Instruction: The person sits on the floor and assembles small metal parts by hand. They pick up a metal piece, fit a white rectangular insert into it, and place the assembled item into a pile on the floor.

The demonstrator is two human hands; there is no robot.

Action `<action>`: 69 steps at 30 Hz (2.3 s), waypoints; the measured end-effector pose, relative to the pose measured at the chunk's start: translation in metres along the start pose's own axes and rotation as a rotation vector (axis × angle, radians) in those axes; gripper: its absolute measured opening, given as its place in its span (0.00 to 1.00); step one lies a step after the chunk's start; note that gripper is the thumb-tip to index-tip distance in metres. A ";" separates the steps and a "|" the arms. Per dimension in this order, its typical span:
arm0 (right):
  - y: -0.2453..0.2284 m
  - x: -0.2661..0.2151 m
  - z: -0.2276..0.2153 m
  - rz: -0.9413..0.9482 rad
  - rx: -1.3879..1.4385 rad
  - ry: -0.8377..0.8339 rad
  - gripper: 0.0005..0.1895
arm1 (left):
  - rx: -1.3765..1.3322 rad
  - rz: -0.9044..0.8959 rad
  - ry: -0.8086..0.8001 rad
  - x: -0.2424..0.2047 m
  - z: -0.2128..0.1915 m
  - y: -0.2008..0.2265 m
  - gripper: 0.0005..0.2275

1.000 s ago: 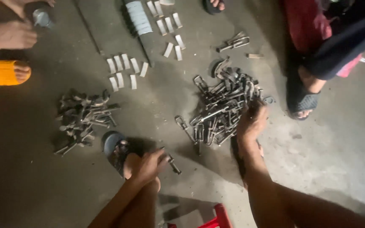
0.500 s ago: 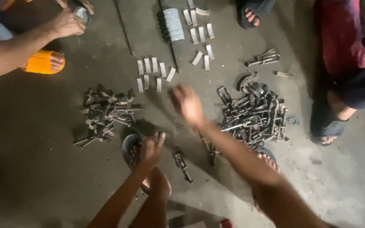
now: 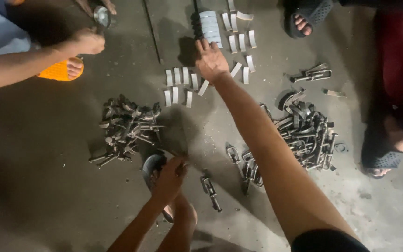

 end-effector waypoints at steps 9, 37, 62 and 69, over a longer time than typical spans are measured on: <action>0.054 -0.061 -0.015 0.479 0.643 0.740 0.11 | 0.138 -0.151 0.263 0.009 -0.028 -0.040 0.21; -0.145 -0.268 0.098 1.756 2.402 0.153 0.06 | -0.265 0.352 0.772 0.006 -0.016 -0.024 0.13; -0.082 -0.156 0.057 0.903 1.217 0.383 0.18 | -0.166 0.306 0.537 0.032 -0.015 -0.004 0.14; -0.082 -0.097 0.051 0.712 0.769 0.105 0.21 | -0.293 0.169 0.419 0.021 -0.022 0.037 0.14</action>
Point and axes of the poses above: each hand's wrist, its own x-axis towards the middle knuckle, its own z-axis out of the palm, y = z × x, the point moved 10 cm from there along x, towards the middle knuckle, and after that the axes turned 12 degrees about y, right-handed, at the moved point
